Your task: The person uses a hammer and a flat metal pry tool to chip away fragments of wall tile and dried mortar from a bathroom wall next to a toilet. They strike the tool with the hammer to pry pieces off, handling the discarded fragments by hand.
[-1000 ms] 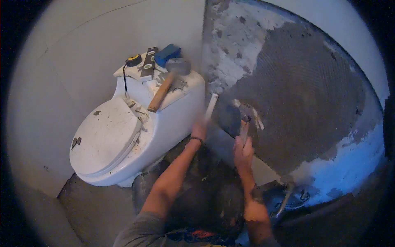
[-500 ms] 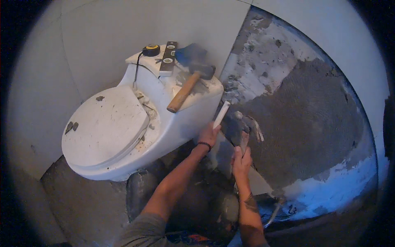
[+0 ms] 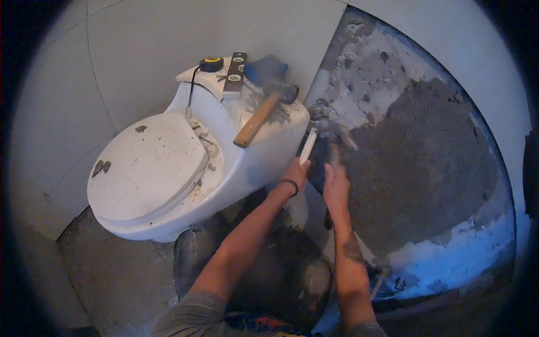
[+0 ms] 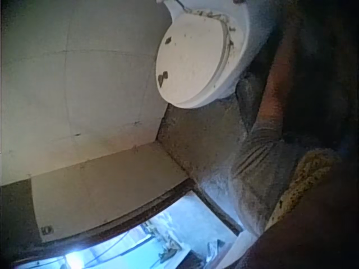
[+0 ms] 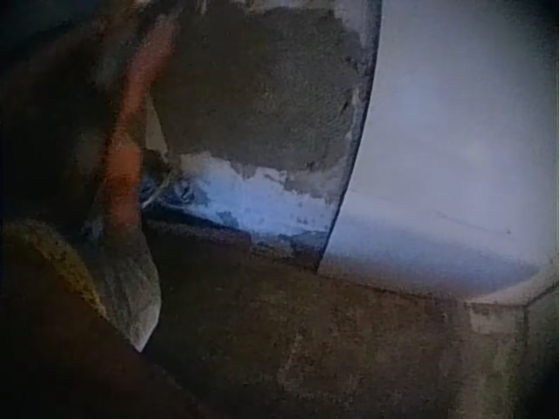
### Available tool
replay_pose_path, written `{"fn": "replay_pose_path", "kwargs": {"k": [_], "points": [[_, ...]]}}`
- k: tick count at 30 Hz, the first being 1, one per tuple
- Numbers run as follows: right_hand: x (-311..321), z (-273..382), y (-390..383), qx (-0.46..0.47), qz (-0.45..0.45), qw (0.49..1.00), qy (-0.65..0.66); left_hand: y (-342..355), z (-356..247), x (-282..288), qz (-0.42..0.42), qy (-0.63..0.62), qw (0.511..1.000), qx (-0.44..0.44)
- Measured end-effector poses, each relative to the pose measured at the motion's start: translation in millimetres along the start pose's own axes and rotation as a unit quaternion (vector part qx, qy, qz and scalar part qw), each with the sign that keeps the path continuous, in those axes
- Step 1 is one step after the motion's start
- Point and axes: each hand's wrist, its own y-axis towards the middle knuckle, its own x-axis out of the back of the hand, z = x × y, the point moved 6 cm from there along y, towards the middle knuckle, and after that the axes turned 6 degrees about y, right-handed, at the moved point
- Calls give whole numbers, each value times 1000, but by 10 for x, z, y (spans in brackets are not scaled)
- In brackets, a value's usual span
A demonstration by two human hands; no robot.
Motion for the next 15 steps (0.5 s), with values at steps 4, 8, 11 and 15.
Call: {"fn": "replay_pose_path", "kwargs": {"k": [4,8,11,15], "points": [[-75,-141,65,-77,36,996,-19,78,69,98,4,23,1000,7],[207,82,-73,42,-94,995,13,52,-14,12,33,8,999,12],[-112,-49,103,48,77,980,-175,100,28,-36,31,-12,999,22],[73,-21,117,-79,53,995,-17,150,173,-5,0,15,999,-30]]}}
